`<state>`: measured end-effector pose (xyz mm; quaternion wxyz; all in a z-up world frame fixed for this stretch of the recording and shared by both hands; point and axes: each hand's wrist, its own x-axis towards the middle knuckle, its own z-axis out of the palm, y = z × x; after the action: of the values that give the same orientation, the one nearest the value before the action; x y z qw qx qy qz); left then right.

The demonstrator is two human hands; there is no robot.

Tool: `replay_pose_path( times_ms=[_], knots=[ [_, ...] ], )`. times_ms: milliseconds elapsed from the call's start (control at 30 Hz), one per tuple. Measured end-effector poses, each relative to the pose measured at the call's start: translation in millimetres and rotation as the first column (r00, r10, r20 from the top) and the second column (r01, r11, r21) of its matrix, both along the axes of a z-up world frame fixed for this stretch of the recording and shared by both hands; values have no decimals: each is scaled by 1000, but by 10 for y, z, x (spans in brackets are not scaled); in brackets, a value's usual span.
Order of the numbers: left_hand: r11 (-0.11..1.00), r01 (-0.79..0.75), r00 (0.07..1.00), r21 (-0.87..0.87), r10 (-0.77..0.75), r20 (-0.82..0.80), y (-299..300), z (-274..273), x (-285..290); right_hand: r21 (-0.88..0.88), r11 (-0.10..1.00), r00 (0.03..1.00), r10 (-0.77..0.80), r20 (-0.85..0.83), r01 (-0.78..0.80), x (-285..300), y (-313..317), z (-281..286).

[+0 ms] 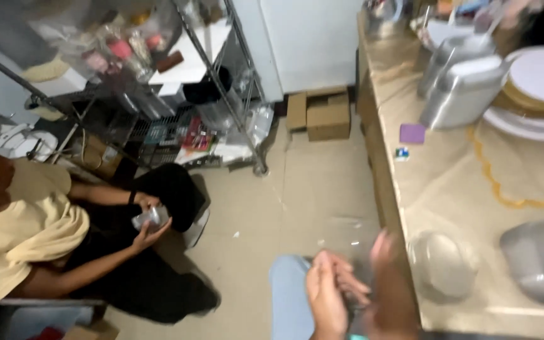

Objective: Wiping and cleaning plastic food containers with a cloth.

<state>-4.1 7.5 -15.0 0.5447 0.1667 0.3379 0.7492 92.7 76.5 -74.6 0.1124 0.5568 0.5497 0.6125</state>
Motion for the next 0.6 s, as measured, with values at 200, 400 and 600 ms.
replay_pose_path(
  times_ms=[200, 400, 600],
  knots=[
    [894, -408, 701, 183, 436, -564, 16, -646, 10, 99, 13, -96, 159, -983, -995, 88, -167, 618],
    [919, 101, 984, -381, -149, -97, -56, 348, 147, 273, 146, -290, -115, -950, -951, 178, 42, 1455],
    [893, -189, 966, -408, 94, -243, 39, -396, -152, 189, 208, -178, 72, -981, -960, 144, -705, 30]
  ],
)
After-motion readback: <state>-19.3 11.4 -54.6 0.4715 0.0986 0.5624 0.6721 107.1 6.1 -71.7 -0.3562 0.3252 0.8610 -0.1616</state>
